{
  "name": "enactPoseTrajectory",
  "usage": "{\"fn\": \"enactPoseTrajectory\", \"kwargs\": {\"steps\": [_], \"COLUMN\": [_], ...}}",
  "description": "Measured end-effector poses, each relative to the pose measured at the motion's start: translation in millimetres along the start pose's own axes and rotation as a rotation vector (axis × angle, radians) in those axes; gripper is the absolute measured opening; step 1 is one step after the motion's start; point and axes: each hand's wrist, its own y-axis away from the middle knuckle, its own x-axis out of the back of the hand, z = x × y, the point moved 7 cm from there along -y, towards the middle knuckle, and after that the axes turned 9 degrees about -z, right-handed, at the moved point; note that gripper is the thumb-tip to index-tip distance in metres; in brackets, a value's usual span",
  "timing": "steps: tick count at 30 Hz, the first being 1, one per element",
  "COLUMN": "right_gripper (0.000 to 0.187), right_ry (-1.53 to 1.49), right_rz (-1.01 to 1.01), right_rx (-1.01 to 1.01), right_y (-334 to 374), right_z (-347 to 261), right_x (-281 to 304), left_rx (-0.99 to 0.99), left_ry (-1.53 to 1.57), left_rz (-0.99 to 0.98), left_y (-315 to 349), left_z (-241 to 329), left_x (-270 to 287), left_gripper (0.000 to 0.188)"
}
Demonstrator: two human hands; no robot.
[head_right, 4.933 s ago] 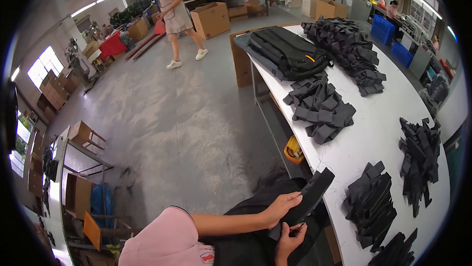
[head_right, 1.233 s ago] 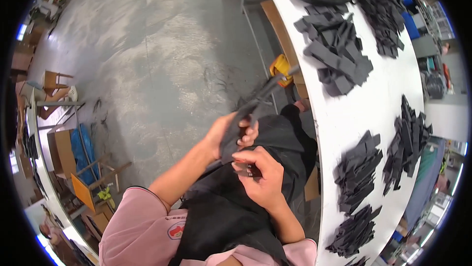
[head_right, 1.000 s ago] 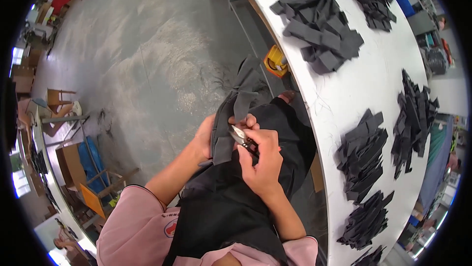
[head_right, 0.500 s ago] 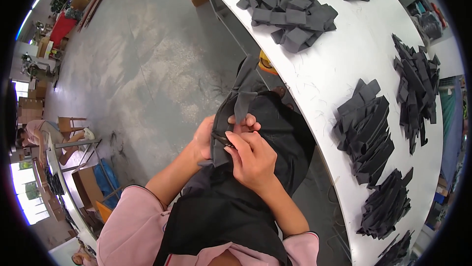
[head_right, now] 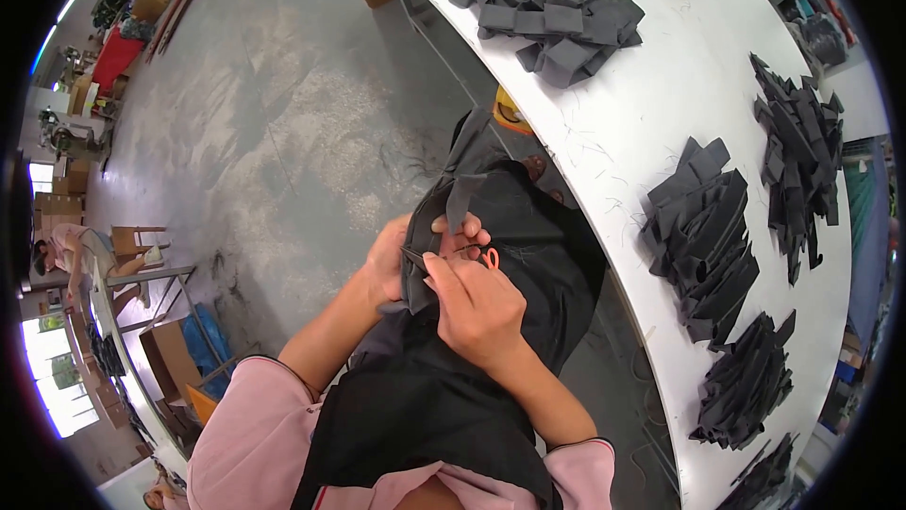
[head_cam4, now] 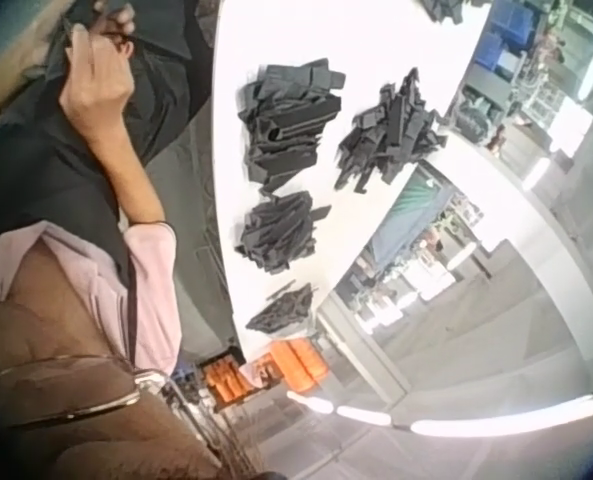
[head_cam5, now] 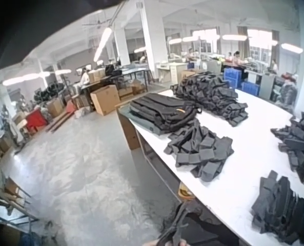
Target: Trim excess threads or material from black fabric strips using small hand shears.
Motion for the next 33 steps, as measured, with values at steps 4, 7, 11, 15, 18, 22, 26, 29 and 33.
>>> {"fn": "enactPoseTrajectory", "kwargs": {"steps": [4,7,11,15,18,22,26,29,33], "right_gripper": [0.026,0.027,0.029,0.029,0.029,0.031,0.032,0.030,0.028], "right_ry": [-0.325,-0.533,-0.751,-0.838,-0.888,-0.706,-0.191,-0.109,-0.129], "right_rz": [0.018,-0.019,0.008,-0.019,-0.056,-0.125,0.072,0.076,0.043], "right_rx": [-0.185,-0.362,-0.541,-0.575,-0.534,-0.582,-0.346,-0.269,-0.266], "right_y": [2,7,8,17,29,30,12,-3,-9], "right_z": [11,27,41,44,43,44,46,53,58], "right_x": [-3,-10,-26,-34,-41,-22,24,21,12], "left_rx": [-0.067,-0.155,-0.276,-0.214,-0.160,-0.175,-0.176,-0.155,-0.148], "left_ry": [-0.044,-0.176,-0.402,-0.333,-0.354,-0.530,-0.576,-0.596,-0.600], "left_rz": [0.036,0.160,0.194,0.029,-0.052,0.089,0.235,0.241,0.231], "left_y": [6,10,17,24,23,22,28,31,34], "left_z": [4,14,21,22,25,28,31,31,31], "left_x": [18,6,-7,-10,-12,-8,-6,-8,-13], "left_gripper": [0.022,0.029,0.038,0.046,0.049,0.045,0.044,0.043,0.044]}}
